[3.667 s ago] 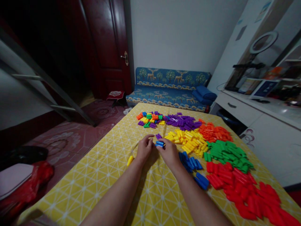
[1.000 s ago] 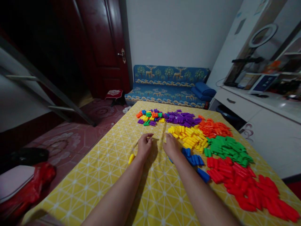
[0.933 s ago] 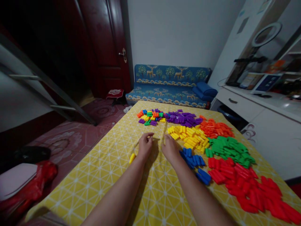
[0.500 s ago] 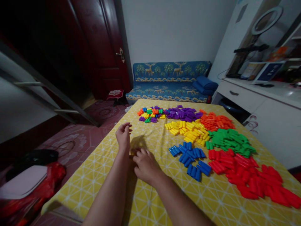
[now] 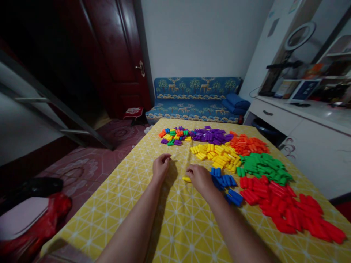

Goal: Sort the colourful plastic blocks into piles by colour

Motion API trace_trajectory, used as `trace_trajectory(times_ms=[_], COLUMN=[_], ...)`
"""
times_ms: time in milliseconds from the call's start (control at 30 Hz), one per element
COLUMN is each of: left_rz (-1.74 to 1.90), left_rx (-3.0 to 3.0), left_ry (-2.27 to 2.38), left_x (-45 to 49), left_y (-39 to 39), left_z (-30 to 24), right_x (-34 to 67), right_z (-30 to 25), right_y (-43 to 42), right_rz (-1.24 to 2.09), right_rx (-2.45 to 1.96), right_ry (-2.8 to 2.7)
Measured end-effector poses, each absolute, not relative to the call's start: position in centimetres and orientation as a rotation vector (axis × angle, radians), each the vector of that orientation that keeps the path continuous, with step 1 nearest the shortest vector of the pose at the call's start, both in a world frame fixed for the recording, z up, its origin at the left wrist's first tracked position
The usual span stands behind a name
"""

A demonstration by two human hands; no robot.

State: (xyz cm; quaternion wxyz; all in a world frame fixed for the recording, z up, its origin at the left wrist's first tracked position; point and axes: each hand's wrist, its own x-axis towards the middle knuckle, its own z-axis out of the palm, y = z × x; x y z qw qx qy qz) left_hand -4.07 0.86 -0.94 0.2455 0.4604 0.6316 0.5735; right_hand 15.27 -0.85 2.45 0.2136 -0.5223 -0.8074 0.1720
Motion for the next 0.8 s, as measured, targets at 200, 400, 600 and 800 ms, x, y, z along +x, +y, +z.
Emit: trace_trajectory(times_ms=[200, 400, 600, 800], left_rz=[1.319, 1.325, 1.298, 1.405], left_rx=[1.477, 1.461, 1.488, 1.425], left_ry=[1.954, 1.963, 1.976, 1.89], left_x=[-3.6, -3.5, -3.5, -4.0], left_y=[0.5, 0.5, 0.6, 0.8], left_z=[-0.6, -0.7, -0.8, -0.9], right_x=[15.9, 16.7, 17.5, 10.4], right_z=[3.5, 3.5, 3.8, 0.5], right_y=[-2.4, -1.5, 2.0, 0.4], right_rz=[0.422, 0.349, -0.057, 0.444], right_rx=[-1.458, -1.42, -1.639, -1.336], right_ry=[-2.466, -2.457, -2.059, -1.974])
